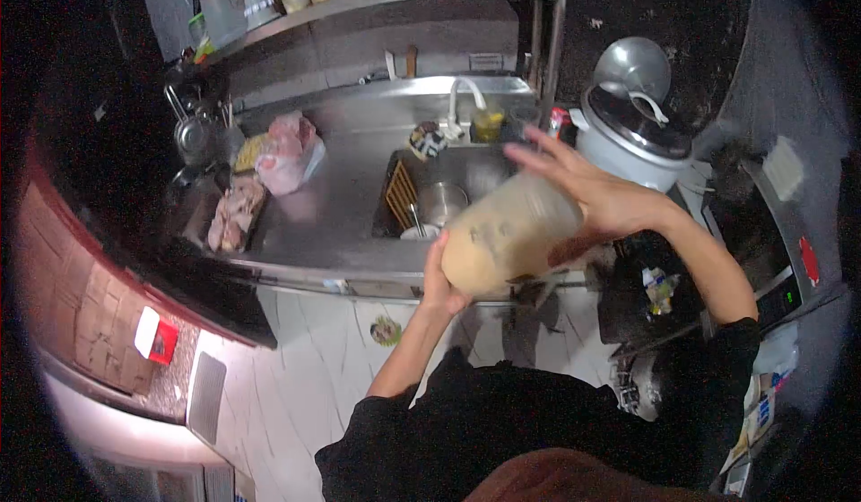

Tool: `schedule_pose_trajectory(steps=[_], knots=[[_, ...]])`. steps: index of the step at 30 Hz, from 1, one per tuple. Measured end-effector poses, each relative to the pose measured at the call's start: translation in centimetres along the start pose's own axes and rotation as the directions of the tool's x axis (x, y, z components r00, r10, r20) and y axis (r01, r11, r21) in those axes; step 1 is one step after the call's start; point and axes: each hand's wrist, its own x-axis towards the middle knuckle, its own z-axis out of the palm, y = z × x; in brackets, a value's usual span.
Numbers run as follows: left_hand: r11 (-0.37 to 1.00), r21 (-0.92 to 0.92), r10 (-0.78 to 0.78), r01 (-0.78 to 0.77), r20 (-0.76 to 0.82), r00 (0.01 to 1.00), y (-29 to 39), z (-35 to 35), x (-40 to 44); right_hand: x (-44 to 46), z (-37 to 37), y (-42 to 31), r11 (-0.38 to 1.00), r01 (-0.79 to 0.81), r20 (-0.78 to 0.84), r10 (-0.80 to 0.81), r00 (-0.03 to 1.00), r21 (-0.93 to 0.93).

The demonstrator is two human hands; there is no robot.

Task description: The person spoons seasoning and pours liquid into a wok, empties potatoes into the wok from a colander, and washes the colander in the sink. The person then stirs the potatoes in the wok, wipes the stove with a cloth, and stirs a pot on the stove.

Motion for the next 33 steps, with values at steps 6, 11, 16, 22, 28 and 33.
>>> schedule_pose_trajectory(steps=[6,11,16,22,28,33], knots=[[0.978,0.062,0.202,-0.197,-0.090,0.975,7.7,-1.0,6.8,10.6,0.1,7.3,0.862,-0.314,-0.011,0.347,0.938,0.398],[0.974,0.173,0.167,-0.147,-0.106,0.980,11.1,-4.6,10.6,14.5,-2.2,9.0,0.344,-0.833,0.584,0.597,0.550,0.433],[0.990,0.140,0.055,-0.022,-0.235,0.971,13.5,-5.1,11.9,16.5,-2.0,11.4,0.756,-0.626,0.216,0.590,0.778,0.191],[0.996,0.067,0.080,-0.064,-0.265,0.961,15.0,-4.6,13.4,18.9,-3.0,8.9,0.763,-0.498,0.143,0.486,0.862,0.413],[0.970,-0.159,0.167,-0.183,-0.109,0.980,17.9,-3.3,14.3,15.9,-3.3,11.0,0.454,-0.461,0.444,0.151,0.883,0.762],[0.981,-0.157,0.149,-0.118,0.209,0.966,22.5,-2.4,18.1,15.8,-0.7,12.7,0.541,-0.440,0.186,0.460,0.868,0.717]])
